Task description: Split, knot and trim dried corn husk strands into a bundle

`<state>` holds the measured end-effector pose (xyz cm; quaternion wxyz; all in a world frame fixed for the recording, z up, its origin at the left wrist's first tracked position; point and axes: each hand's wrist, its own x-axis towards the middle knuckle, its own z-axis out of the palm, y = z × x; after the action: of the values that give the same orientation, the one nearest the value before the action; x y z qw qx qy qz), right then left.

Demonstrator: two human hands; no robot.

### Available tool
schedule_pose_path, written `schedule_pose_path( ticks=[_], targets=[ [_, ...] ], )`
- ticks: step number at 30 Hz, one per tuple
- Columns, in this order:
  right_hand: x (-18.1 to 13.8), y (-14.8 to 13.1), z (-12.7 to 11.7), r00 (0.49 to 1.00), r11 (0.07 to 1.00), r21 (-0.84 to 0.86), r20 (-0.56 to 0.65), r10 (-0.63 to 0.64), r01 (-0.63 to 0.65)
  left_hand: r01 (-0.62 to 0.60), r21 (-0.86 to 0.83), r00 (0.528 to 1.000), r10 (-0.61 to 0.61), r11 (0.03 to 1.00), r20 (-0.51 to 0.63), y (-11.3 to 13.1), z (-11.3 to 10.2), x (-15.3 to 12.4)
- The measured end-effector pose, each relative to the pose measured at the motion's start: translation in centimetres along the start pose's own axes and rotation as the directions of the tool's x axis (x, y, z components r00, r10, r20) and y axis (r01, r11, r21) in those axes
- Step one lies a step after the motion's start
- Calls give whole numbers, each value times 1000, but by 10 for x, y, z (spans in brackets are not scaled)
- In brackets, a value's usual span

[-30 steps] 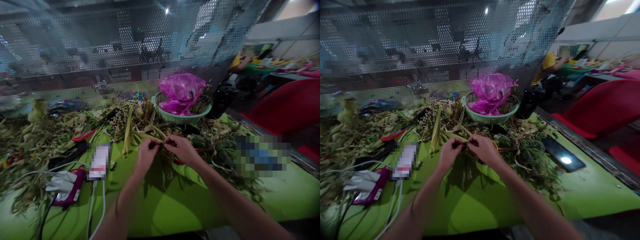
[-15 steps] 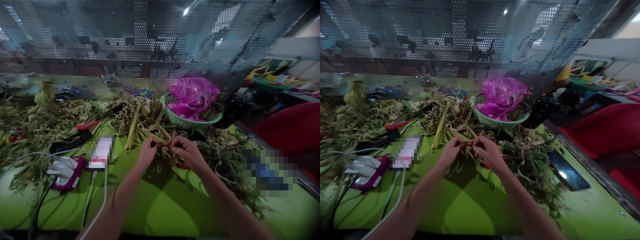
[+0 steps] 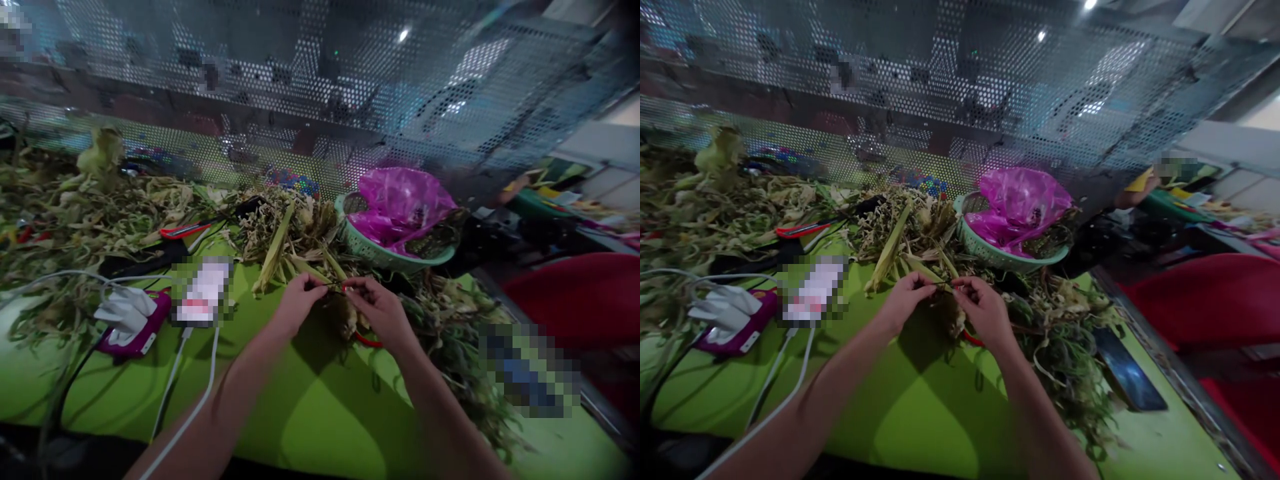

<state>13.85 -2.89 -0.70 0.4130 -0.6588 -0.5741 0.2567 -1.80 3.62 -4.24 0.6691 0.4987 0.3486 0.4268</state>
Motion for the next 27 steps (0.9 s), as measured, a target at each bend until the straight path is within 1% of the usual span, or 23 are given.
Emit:
schedule_pose_path(
  ticks=[1,3,5,8,11,14,17,19,22,24,27],
  targets=[
    [1,2,0,1000,997,-75,5,-25,25,3,3,1000,-3,1000,2,1,0,0],
    [2,5,2,996,981,-170,14,-91,92,11,4,1000,-11,1000,8,3,1,-1],
    [3,7,3,988,964,-218,0,-154,150,22,0,1000,-22,1000,13,4,1,-2],
    [3,8,4,977,948,-252,-44,-211,193,43,-28,999,-42,999,17,4,2,-2],
    [2,8,4,974,949,-245,-53,-218,199,43,-99,999,-40,994,34,5,3,-3],
    [2,11,3,982,957,-235,-47,-185,169,29,-182,997,-15,983,81,9,4,-5],
    [2,13,3,985,959,-241,-51,-165,148,24,-188,991,2,982,137,12,5,-6],
    [2,13,3,984,957,-247,-56,-172,153,7,-158,988,17,987,152,10,5,-5],
    [2,10,5,976,941,-283,-61,-210,184,-62,-68,987,71,996,141,4,5,0],
    [1,6,7,967,920,-331,-69,-246,210,-121,46,988,117,992,98,0,4,2],
    [-2,0,11,953,892,-382,-85,-292,240,-188,229,982,185,955,36,-1,1,4]
  ],
)
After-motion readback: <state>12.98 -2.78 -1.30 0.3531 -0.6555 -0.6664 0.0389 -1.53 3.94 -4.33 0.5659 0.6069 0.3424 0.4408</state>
